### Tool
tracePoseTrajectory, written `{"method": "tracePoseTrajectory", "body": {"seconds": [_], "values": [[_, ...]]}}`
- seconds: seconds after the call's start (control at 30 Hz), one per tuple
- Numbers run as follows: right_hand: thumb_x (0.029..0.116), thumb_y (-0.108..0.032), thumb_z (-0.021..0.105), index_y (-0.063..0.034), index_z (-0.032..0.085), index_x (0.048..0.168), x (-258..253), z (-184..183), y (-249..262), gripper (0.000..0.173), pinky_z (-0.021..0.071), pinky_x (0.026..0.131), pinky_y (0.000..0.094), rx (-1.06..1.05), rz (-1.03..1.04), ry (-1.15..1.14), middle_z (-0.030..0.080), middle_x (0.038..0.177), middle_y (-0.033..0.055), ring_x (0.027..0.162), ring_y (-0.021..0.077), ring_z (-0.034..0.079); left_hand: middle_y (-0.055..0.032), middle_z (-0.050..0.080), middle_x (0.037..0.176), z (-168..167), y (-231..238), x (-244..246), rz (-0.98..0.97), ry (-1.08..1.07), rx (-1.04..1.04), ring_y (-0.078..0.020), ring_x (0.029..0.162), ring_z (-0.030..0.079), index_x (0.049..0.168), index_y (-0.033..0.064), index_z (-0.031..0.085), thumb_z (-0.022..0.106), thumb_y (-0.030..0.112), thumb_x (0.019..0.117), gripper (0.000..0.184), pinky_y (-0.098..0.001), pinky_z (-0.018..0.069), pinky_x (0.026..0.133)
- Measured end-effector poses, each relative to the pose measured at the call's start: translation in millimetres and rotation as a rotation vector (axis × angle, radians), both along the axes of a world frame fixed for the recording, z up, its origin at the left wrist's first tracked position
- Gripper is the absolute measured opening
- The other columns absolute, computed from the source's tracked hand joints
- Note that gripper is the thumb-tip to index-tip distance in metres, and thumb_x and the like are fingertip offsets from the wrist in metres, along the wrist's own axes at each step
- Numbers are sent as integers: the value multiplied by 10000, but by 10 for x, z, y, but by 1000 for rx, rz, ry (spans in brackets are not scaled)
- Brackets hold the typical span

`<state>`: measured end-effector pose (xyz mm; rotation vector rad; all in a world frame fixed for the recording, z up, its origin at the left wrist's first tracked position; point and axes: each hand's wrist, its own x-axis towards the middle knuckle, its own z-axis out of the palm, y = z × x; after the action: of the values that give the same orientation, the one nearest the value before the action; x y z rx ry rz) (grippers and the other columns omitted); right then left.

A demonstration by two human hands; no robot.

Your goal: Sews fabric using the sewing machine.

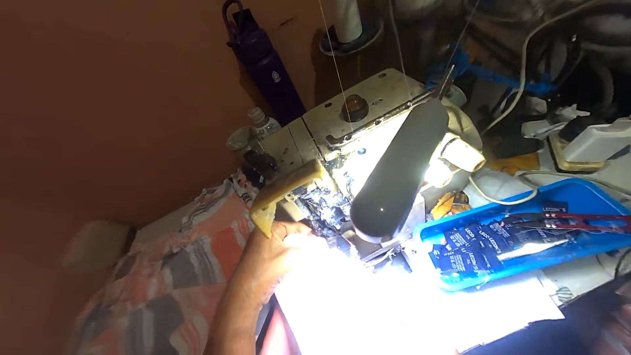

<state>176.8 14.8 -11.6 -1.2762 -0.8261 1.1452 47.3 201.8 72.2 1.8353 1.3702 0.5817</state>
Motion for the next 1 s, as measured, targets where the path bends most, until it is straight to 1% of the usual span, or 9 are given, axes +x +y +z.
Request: {"method": "tracePoseTrajectory", "body": {"seconds": [0.1,0.2,0.33,0.43,0.5,0.67,0.83,0.9,1.0], "values": [[888,98,541,128,597,899,-23,-66,268,64,460,662,106,110,-9,52,587,724,12,685,-54,541,-10,668,884,3,92,100,122,-77,31,-17,772,648,1103,-9,620,745,-136,784,365,-186,555,695],[912,68,526,78,582,899,-104,-134,357,58,464,676,106,231,-15,131,571,754,-35,707,-82,539,-15,658,910,-8,106,111,140,-88,67,-7,791,641,1153,-7,605,757,-122,781,419,-174,549,699],[930,109,559,87,609,969,40,486,321,67,471,668,146,-359,85,181,600,696,-3,620,-29,531,-1,670,981,-63,140,53,90,-90,115,15,882,648,1208,4,590,781,-106,767,493,-167,551,758],[912,70,585,102,542,1045,-218,-82,171,144,498,579,120,173,-96,133,590,705,-56,610,-64,580,3,671,988,-98,154,16,75,-83,154,27,900,646,1206,1,594,796,-83,759,498,-161,550,782],[907,87,566,61,504,1095,-230,-119,213,200,500,582,128,193,-110,182,600,722,-89,619,-65,583,2,666,956,-131,219,-12,68,-53,172,17,870,640,1175,6,613,809,-54,755,468,-174,549,770],[904,85,529,15,474,1130,-242,-59,480,243,492,500,142,255,-82,222,585,729,-85,563,-51,559,-113,629,853,-277,575,-99,61,97,283,-107,765,584,1008,-87,639,736,-66,860,178,-282,512,728],[897,80,514,-25,462,1141,-237,-79,638,271,486,427,140,349,-124,232,573,672,-100,491,-39,552,-313,630,1198,-270,381,-136,152,224,532,-447,1160,600,1230,-83,632,789,90,857,440,-627,443,994],[922,63,507,-14,496,1145,-196,-91,655,236,486,422,141,369,-109,228,591,710,-79,500,-29,559,-252,616,1248,-329,94,-287,155,148,735,-371,1200,572,1287,2,635,760,292,846,542,-539,456,1005],[946,42,513,-4,549,1104,-121,-47,687,168,470,411,130,366,-76,239,629,763,-54,485,-36,540,-134,654,1135,-434,-352,-526,-91,24,908,-160,1141,582,1109,34,645,623,392,895,418,-288,461,985]]}}
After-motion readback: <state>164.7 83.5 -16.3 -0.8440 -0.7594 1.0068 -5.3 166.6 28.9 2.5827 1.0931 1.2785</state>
